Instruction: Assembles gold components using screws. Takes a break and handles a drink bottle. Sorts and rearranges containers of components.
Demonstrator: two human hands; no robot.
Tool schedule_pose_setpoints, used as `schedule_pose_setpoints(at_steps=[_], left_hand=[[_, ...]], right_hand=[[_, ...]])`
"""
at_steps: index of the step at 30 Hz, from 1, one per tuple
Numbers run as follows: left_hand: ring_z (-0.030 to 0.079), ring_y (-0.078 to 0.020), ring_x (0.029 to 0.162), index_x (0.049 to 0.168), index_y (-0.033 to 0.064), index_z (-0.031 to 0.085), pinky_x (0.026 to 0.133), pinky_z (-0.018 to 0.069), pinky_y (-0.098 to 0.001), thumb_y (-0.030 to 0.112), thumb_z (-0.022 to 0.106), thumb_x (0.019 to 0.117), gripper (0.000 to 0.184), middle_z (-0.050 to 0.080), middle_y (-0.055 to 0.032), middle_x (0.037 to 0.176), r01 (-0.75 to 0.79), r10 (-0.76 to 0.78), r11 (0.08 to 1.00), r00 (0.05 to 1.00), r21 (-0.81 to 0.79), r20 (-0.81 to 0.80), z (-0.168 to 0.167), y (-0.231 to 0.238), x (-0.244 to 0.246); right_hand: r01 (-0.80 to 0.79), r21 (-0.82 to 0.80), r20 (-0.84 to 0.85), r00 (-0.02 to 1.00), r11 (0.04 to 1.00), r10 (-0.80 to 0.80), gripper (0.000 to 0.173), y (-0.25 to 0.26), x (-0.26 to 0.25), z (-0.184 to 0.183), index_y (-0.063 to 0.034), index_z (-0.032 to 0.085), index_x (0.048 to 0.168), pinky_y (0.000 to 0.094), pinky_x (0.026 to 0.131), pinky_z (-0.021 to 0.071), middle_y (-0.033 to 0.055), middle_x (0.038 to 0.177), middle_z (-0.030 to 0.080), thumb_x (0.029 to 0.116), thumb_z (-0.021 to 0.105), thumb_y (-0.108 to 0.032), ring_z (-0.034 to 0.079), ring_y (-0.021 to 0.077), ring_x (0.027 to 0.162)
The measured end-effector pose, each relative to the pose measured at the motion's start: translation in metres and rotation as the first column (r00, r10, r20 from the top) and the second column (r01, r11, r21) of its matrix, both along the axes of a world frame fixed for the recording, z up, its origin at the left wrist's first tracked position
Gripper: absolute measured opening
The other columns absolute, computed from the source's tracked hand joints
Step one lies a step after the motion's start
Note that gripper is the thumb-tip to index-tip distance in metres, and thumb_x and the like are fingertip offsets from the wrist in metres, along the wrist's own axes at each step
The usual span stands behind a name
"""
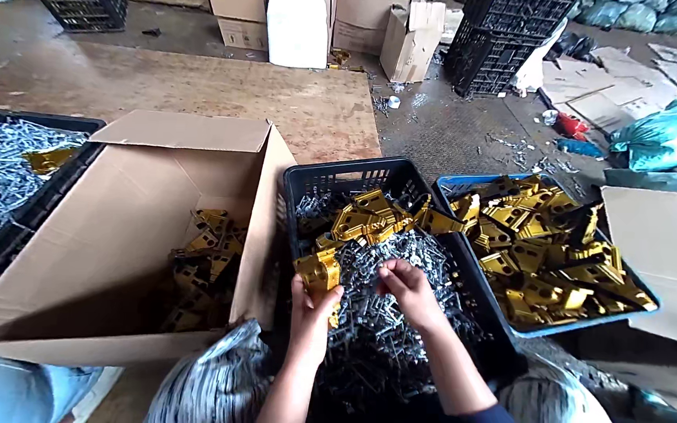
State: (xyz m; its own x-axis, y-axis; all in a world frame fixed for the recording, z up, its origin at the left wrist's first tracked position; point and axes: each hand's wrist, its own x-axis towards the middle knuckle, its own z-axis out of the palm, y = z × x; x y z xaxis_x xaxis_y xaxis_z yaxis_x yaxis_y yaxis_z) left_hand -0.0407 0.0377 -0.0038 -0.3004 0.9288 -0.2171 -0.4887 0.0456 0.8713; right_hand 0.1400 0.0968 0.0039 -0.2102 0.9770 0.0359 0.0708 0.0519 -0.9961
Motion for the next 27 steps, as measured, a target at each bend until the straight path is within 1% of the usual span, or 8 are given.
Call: schedule_pose_setpoints(at_steps=[2, 5, 8, 11, 15, 18, 21, 27], left_hand=[[0.066, -0.0171, 0.082, 0.154, 0.0109, 0.021, 0.065, 0.0581, -0.0300, 0.006, 0.067, 0.0914, 0.077, 0.059, -0.0123, 0.114, 0.049, -0.044, 0.998, 0.991, -0.035, 0.127, 0.004, 0.002, 0.007], [0.066, -0.0160, 0.079, 0.151, 0.0134, 0.020, 0.064, 0.0584, -0.0297, 0.007, 0.066, 0.0928, 0.075, 0.059, -0.0107, 0.111, 0.101, -0.100, 0.995, 0.976, 0.004, 0.196, 0.005, 0.001, 0.015], [0.069, -0.0202, 0.089, 0.154, 0.0117, 0.010, 0.075, 0.0615, -0.0346, 0.000, 0.081, 0.0750, 0.107, 0.059, -0.0135, 0.117, 0.211, -0.221, 0.975, 0.959, 0.075, 0.175, 0.003, -0.004, 0.015], [0.068, -0.0245, 0.109, 0.155, 0.0073, 0.010, 0.090, 0.0614, -0.0395, -0.010, 0.081, 0.0668, 0.115, 0.058, -0.0167, 0.129, 0.319, -0.327, 0.942, 0.943, 0.107, 0.065, 0.003, -0.009, 0.013], [0.067, -0.0217, 0.109, 0.155, 0.0043, 0.009, 0.091, 0.0598, -0.0371, -0.006, 0.078, 0.0714, 0.109, 0.059, -0.0148, 0.127, 0.401, -0.412, 0.903, 0.910, 0.155, 0.047, 0.000, -0.014, 0.013], [0.070, -0.0190, 0.088, 0.151, 0.0102, 0.014, 0.076, 0.0617, -0.0339, 0.007, 0.076, 0.0808, 0.094, 0.064, -0.0103, 0.109, 0.398, -0.414, 0.910, 0.876, 0.115, 0.248, 0.005, -0.017, 0.015], [0.068, -0.0154, 0.082, 0.152, 0.0143, 0.013, 0.070, 0.0599, -0.0292, 0.022, 0.075, 0.0865, 0.090, 0.061, -0.0071, 0.108, 0.405, -0.411, 0.910, 0.849, 0.091, 0.331, 0.003, -0.018, 0.014], [0.067, -0.0234, 0.112, 0.156, 0.0045, 0.011, 0.092, 0.0599, -0.0386, -0.007, 0.079, 0.0693, 0.111, 0.059, -0.0158, 0.129, 0.428, -0.435, 0.898, 0.899, 0.105, 0.054, -0.001, -0.023, 0.019]], right_hand=[[-0.069, -0.179, -0.337, 0.941, 0.981, 0.005, 0.020, -0.018, -0.004, 0.022, -0.0037, 0.061, 0.099, 0.0259, 0.063, 0.0591, 0.0008, 0.077, 0.068, 0.1041, 0.041, -0.004, 0.066, 0.0087, 0.063], [-0.086, -0.276, -0.494, 0.867, 0.957, -0.064, 0.025, -0.032, -0.015, 0.031, -0.0032, 0.061, 0.098, 0.0243, 0.062, 0.0588, 0.0028, 0.077, 0.068, 0.1060, 0.036, -0.004, 0.065, 0.0088, 0.061], [-0.029, -0.259, -0.465, 0.880, 0.966, -0.098, 0.021, -0.037, -0.022, 0.022, -0.0027, 0.059, 0.099, 0.0252, 0.061, 0.0587, 0.0019, 0.069, 0.067, 0.1056, 0.039, -0.003, 0.065, 0.0090, 0.058], [-0.083, -0.109, -0.383, 0.923, 0.991, 0.035, 0.010, -0.044, -0.016, 0.011, -0.0057, 0.065, 0.095, 0.0226, 0.063, 0.0547, -0.0026, 0.078, 0.067, 0.0974, 0.057, -0.003, 0.062, 0.0047, 0.066], [-0.116, 0.215, -0.256, 0.952, 0.970, 0.171, 0.005, -0.049, -0.009, 0.000, -0.0063, 0.070, 0.092, 0.0216, 0.080, 0.0567, -0.0008, 0.103, 0.066, 0.0891, 0.070, -0.002, 0.064, 0.0056, 0.095], [-0.050, 0.147, -0.425, 0.899, 0.988, 0.108, 0.012, -0.056, -0.010, 0.003, -0.0069, 0.070, 0.099, 0.0257, 0.067, 0.0618, -0.0008, 0.091, 0.073, 0.0935, 0.065, 0.003, 0.070, 0.0069, 0.075], [0.012, 0.073, -0.456, 0.890, 0.997, 0.022, 0.014, -0.058, -0.006, 0.010, -0.0059, 0.069, 0.099, 0.0278, 0.065, 0.0623, 0.0020, 0.085, 0.075, 0.0936, 0.062, 0.005, 0.071, 0.0102, 0.068], [0.076, 0.548, -0.071, 0.996, 0.833, -0.044, 0.007, -0.057, -0.006, -0.004, -0.0068, 0.072, 0.087, 0.0220, 0.082, 0.0546, 0.0006, 0.091, 0.068, 0.0899, 0.076, -0.012, 0.064, 0.0067, 0.092]])
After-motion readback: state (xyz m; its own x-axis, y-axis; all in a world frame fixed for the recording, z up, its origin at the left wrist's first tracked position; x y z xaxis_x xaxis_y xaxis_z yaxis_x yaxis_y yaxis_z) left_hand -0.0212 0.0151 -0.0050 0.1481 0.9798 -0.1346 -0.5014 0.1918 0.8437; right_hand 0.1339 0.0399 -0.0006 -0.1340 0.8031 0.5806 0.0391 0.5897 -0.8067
